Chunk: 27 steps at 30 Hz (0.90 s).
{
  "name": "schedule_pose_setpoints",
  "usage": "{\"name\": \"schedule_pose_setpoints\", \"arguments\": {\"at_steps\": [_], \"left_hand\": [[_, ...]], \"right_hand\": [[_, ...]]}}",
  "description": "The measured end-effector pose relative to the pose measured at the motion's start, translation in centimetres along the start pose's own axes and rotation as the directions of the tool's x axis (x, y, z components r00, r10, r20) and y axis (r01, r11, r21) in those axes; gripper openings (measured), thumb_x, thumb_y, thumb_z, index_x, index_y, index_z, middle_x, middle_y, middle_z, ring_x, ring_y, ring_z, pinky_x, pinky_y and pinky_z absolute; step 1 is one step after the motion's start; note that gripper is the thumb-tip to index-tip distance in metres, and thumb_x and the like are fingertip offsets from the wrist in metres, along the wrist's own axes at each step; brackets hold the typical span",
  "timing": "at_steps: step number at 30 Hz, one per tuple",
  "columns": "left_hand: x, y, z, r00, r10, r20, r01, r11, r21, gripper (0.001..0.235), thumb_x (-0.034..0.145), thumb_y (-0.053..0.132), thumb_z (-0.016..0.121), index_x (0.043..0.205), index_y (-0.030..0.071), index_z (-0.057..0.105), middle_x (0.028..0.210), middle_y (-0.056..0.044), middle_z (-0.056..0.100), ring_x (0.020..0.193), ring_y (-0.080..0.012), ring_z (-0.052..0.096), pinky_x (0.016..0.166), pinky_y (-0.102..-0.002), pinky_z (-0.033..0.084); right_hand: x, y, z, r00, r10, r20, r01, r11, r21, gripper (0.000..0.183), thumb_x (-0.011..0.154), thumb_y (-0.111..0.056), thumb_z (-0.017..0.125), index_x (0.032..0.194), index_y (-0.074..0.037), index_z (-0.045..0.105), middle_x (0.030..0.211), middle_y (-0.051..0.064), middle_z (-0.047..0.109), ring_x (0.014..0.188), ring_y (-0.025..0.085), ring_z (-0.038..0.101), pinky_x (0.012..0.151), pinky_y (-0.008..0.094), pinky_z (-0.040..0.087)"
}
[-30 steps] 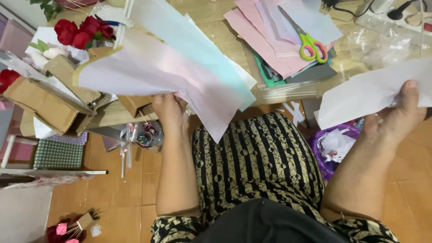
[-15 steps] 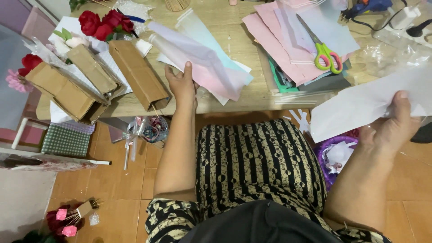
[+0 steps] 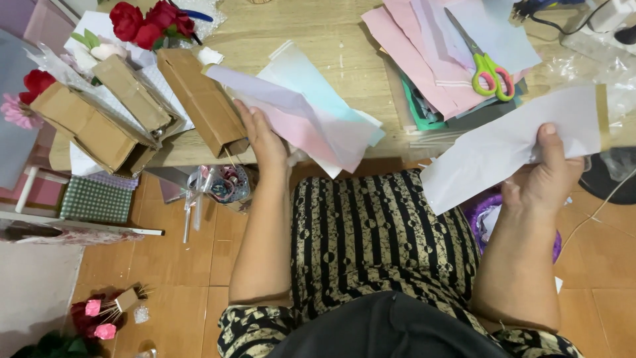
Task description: The person folds various sheets of colored and patterned paper by hand. They use a hot glue gun to apply adhesive to the edges of the paper and press the folds together to secure them.
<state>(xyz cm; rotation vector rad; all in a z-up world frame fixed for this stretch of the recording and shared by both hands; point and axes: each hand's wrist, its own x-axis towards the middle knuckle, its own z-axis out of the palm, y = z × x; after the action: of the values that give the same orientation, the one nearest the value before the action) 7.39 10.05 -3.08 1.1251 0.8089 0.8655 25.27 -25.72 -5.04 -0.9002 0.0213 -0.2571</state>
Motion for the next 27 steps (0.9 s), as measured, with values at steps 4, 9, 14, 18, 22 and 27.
{"name": "schedule_pose_setpoints", "arguments": {"at_steps": [4, 9, 14, 18, 22, 27], "left_hand": [[-0.9, -1.4, -1.6, 0.974, 0.183, 0.135, -0.183, 0.983, -0.009, 0.088, 0.097, 0.068, 0.022, 0.163, 0.014, 0.0, 0.172, -0.02, 0.009, 0.156, -0.0378, 0.023, 0.123, -0.05, 0.03], [-1.0, -4.1, -0.8, 0.977, 0.068, 0.202, -0.13, 0.94, 0.314, 0.113, 0.081, 0.086, 0.018, 0.162, 0.01, -0.003, 0.173, -0.013, -0.009, 0.16, -0.0319, -0.001, 0.126, -0.055, 0.003], [-2.7, -1.8, 1.4, 0.95, 0.121, 0.287, -0.203, 0.939, 0.277, 0.085, 0.096, 0.06, 0.042, 0.162, 0.011, 0.019, 0.173, -0.008, -0.011, 0.16, -0.025, -0.011, 0.127, -0.052, 0.003], [-3.7, -0.2, 2.4, 0.974, 0.032, 0.226, -0.092, 0.962, 0.258, 0.081, 0.094, 0.019, 0.061, 0.162, 0.022, 0.015, 0.172, -0.008, -0.022, 0.161, -0.0321, -0.006, 0.125, -0.056, 0.016], [-2.9, -2.3, 2.0, 0.97, 0.034, 0.239, -0.113, 0.939, 0.324, 0.093, 0.09, 0.011, 0.071, 0.161, 0.028, 0.014, 0.173, -0.011, -0.019, 0.161, -0.0351, 0.007, 0.123, -0.05, 0.029], [-3.0, -3.4, 0.1, 0.943, 0.129, 0.306, -0.243, 0.896, 0.372, 0.072, 0.088, -0.001, 0.061, 0.148, 0.025, 0.033, 0.156, -0.007, 0.03, 0.144, -0.026, 0.032, 0.105, -0.039, 0.048]], "right_hand": [[-1.2, 0.1, 0.9, 0.999, 0.037, 0.035, -0.036, 0.999, -0.008, 0.056, 0.08, -0.009, 0.084, 0.133, -0.004, 0.066, 0.126, 0.012, 0.077, 0.114, 0.025, 0.078, 0.104, 0.041, 0.069], [-4.3, -1.3, 3.9, 0.981, 0.193, 0.008, -0.189, 0.97, -0.15, 0.048, 0.083, -0.021, 0.081, 0.128, -0.013, 0.067, 0.104, 0.001, 0.073, 0.078, 0.014, 0.072, 0.031, 0.026, 0.037], [-5.1, 1.2, 4.2, 0.982, 0.15, 0.114, -0.145, 0.988, -0.051, 0.052, 0.081, -0.01, 0.084, 0.13, -0.004, 0.066, 0.12, 0.008, 0.077, 0.104, 0.02, 0.076, 0.091, 0.034, 0.067], [-6.3, 0.7, 5.0, 0.967, 0.208, 0.148, -0.198, 0.977, -0.075, 0.053, 0.079, -0.012, 0.087, 0.128, -0.005, 0.066, 0.12, 0.006, 0.076, 0.107, 0.02, 0.075, 0.089, 0.034, 0.068], [-6.4, 0.8, 5.0, 0.962, 0.2, 0.186, -0.188, 0.979, -0.079, 0.056, 0.081, -0.009, 0.085, 0.133, -0.006, 0.063, 0.126, 0.007, 0.075, 0.116, 0.02, 0.074, 0.1, 0.036, 0.067], [-5.9, 0.8, 4.5, 0.917, 0.335, 0.217, -0.352, 0.935, 0.045, 0.061, 0.08, -0.008, 0.083, 0.138, -0.006, 0.064, 0.119, 0.008, 0.076, 0.102, 0.021, 0.075, 0.085, 0.035, 0.066]]}}
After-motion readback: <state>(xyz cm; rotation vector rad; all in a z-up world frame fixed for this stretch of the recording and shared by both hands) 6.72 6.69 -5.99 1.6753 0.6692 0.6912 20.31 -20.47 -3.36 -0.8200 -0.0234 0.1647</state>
